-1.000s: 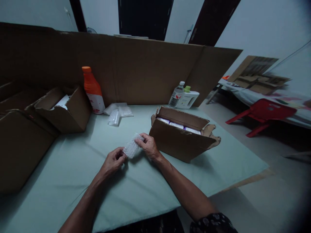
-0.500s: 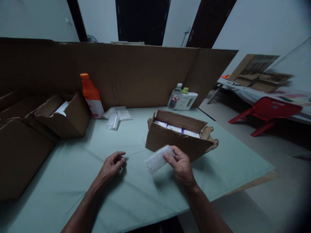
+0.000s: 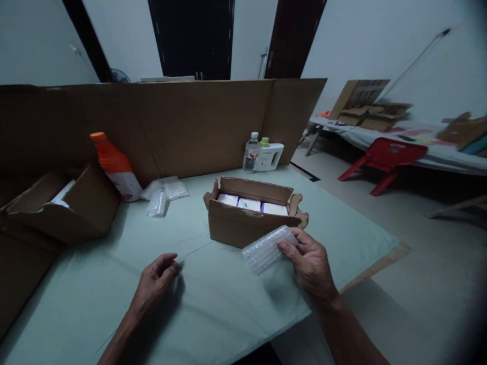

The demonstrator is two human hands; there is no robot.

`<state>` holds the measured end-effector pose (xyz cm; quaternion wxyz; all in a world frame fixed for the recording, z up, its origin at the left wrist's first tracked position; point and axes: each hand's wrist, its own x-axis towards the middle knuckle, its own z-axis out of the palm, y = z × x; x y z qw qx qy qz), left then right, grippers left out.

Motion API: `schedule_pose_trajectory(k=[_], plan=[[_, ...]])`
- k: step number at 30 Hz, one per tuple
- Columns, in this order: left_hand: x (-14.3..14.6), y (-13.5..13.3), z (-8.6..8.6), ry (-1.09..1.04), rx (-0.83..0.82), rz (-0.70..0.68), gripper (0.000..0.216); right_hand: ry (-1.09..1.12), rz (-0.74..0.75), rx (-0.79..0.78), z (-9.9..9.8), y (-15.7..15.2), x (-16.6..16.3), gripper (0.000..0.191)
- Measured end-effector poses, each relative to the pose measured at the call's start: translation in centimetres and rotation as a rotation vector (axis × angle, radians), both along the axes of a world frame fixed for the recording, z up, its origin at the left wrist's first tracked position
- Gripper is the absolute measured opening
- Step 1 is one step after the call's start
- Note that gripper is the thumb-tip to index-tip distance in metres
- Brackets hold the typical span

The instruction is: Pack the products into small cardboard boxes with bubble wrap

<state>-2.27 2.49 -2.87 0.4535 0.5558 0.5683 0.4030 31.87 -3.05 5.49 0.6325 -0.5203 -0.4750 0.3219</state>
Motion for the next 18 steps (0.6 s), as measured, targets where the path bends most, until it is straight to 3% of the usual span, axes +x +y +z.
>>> schedule_pose_trajectory(k=[3, 6, 10, 13, 18], plan=[[1.4, -0.7, 2.8, 0.208, 0.187, -0.073, 0.034, -0.058, -0.023, 0.065, 1.3, -0.6, 1.6, 0.031], [4.2, -0.7, 6.9, 0.303, 0.429, -0.162, 0.027, -0.120, -0.080, 0.159, 3.2, -0.8, 3.7, 0.028], [8.9, 1.4, 11.6, 0.358, 0.751, -0.219, 0.034, -0.143, -0.221, 0.332, 6.0, -0.2, 6.0, 0.027], [11.7, 3.7, 12.7, 0.426, 0.856, -0.261, 0.044, -0.155, -0.310, 0.455, 7.4, 0.8, 7.2, 0.028], [13.1, 5.0, 11.3, 0.516, 0.873, -0.339, 0.034, -0.254, -0.269, 0.402, 7.8, 2.4, 8.3, 0.026]])
